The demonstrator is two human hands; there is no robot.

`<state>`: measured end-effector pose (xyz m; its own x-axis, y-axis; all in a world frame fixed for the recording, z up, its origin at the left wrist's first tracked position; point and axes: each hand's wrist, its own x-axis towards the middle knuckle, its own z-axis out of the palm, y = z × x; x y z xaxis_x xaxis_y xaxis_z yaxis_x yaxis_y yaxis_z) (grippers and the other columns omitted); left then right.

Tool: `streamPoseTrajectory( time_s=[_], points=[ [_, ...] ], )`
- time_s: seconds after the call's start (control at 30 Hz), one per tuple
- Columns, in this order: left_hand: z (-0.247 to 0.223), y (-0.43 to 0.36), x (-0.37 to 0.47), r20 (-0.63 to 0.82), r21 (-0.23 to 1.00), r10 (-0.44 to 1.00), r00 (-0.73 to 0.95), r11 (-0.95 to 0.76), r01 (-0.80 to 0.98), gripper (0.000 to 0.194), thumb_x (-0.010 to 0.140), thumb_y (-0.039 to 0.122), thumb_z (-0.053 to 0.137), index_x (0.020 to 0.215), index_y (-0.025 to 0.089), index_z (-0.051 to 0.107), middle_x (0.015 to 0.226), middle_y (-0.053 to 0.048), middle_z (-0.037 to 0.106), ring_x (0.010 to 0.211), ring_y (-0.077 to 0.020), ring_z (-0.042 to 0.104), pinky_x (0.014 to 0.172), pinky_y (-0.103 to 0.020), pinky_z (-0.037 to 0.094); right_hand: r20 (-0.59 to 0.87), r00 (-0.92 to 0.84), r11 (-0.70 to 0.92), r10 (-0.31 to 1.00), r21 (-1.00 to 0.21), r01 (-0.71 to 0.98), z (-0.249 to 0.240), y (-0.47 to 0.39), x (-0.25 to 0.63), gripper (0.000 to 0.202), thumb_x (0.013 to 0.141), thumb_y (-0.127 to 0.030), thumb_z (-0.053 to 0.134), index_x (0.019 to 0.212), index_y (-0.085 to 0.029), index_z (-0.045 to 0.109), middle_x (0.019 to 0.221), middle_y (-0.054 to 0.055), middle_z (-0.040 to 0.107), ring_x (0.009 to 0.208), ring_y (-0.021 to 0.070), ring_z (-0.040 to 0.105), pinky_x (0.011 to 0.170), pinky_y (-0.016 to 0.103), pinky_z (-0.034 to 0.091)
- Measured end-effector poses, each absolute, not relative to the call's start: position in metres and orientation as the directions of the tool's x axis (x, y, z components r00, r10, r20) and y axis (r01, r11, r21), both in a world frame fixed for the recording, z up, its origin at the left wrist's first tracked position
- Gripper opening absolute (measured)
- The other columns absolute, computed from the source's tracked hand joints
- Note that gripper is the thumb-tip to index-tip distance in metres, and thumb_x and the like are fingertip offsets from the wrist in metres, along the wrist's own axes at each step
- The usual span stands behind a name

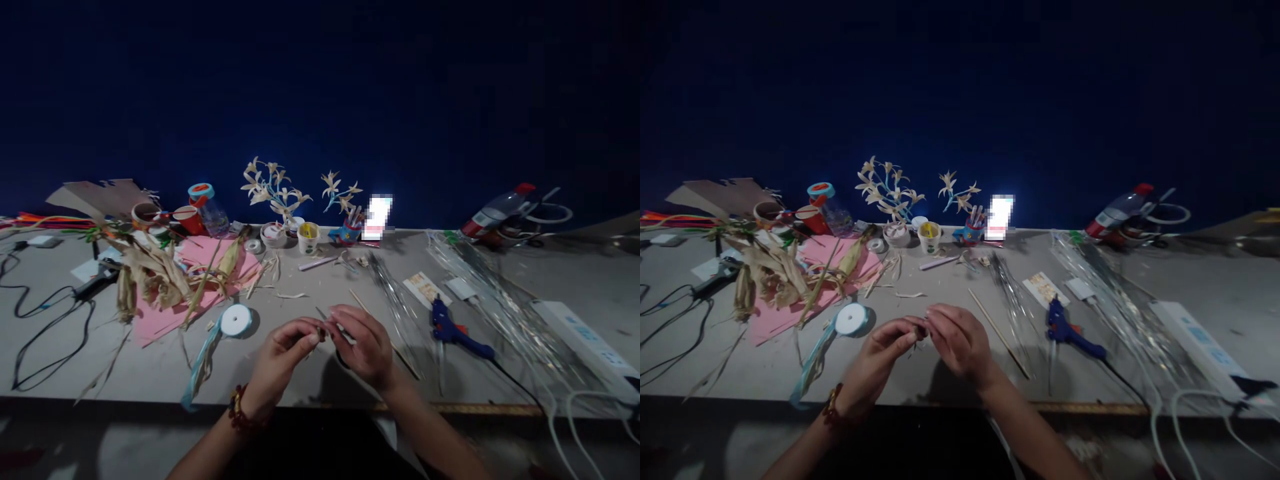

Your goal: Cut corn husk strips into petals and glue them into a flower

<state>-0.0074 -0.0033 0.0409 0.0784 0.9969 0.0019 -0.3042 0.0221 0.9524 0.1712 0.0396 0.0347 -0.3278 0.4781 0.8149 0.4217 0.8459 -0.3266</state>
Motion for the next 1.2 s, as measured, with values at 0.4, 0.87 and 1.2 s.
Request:
streamPoseTrajectory(
  time_s=[0.4, 0.87, 1.2],
  points=[
    [0.045, -0.009, -0.001, 0.044, 0.961, 0.998, 0.056, -0.027, -0.276, 0.015, 0.085, 0.032, 0.072, 0.082, 0.017, 0.074, 0.097, -0.010, 0.077, 0.097, -0.0233, 0.069, 0.090, -0.035, 0.053, 0.409, -0.221, 0.455, 0.886, -0.859, 0.234, 0.038, 0.028, 0.172, 0.014, 0.088, -0.031, 0.071, 0.096, -0.023, 0.063, 0.087, 0.002, 0.066, 0.075, 0.0166, 0.064, 0.068, 0.028, 0.053],
    [0.040, -0.011, 0.003, 0.017, 0.949, 0.998, 0.059, 0.002, -0.315, 0.013, 0.086, 0.029, 0.072, 0.084, 0.017, 0.071, 0.098, -0.010, 0.077, 0.094, -0.0226, 0.070, 0.090, -0.035, 0.054, 0.131, -0.194, 0.094, 0.972, -0.978, -0.187, 0.029, 0.024, 0.168, 0.023, 0.081, -0.043, 0.075, 0.077, -0.022, 0.066, 0.078, 0.002, 0.063, 0.071, 0.0165, 0.058, 0.063, 0.027, 0.050],
    [0.042, -0.012, 0.003, 0.044, 0.942, 0.997, 0.060, -0.021, -0.334, 0.009, 0.088, 0.025, 0.069, 0.085, 0.017, 0.070, 0.097, -0.009, 0.077, 0.095, -0.0219, 0.070, 0.090, -0.035, 0.054, 0.000, -0.240, -0.070, 0.971, -0.957, -0.283, 0.032, 0.022, 0.168, 0.021, 0.079, -0.038, 0.078, 0.076, -0.021, 0.067, 0.079, 0.001, 0.062, 0.062, 0.0125, 0.053, 0.056, 0.024, 0.046]
  ],
)
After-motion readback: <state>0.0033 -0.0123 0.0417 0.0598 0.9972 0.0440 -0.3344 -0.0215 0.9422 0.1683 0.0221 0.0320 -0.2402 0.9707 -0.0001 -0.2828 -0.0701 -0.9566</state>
